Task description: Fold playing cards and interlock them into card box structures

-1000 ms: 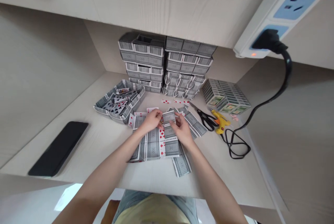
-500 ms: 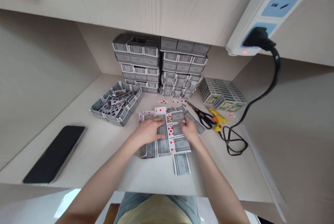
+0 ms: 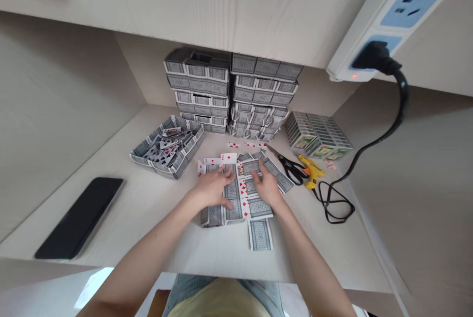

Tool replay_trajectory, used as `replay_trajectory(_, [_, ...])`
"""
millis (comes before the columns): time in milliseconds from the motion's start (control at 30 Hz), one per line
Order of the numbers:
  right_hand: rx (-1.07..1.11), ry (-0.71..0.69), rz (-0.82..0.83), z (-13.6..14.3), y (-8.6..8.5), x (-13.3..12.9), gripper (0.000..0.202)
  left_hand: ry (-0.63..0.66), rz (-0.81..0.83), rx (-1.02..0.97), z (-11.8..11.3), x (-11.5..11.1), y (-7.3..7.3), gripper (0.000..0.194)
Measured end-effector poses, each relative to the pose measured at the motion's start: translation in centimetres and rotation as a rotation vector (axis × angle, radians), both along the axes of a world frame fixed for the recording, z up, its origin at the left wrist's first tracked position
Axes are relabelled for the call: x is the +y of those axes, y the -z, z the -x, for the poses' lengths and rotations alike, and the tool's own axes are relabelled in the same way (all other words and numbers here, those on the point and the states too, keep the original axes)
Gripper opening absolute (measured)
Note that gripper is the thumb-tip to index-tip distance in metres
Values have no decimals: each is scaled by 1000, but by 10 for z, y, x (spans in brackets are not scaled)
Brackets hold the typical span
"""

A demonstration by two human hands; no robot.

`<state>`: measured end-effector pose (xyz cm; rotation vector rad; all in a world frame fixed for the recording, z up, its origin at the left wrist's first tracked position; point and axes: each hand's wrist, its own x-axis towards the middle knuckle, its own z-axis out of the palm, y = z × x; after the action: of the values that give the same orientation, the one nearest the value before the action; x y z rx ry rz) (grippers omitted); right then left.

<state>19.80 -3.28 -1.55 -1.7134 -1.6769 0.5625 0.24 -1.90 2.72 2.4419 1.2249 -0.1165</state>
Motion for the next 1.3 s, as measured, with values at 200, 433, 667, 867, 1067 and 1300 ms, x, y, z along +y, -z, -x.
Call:
replay_trajectory(200, [-35, -11, -16, 8, 5, 1, 53, -9, 14, 3, 0, 0, 0, 90])
replay_trajectory(433, [-86, -31, -21, 13, 6, 2, 56, -9, 9, -14, 1, -1, 1, 87])
replay_trajectory(667, [-121, -27, -7, 22, -1, -1, 52, -1, 11, 4, 0, 1, 0, 89])
replay_trajectory(867, [-112, -12, 16, 27, 0, -1, 52, -10, 2, -6, 0, -1, 1, 87])
replay_trajectory(1067, [-43, -6, -8, 17, -1, -1, 51, -25, 1, -41, 4, -1, 1, 86])
replay_trajectory(1300, [-78, -12, 42, 16, -3, -6, 55, -12, -15, -12, 3, -2, -1, 88])
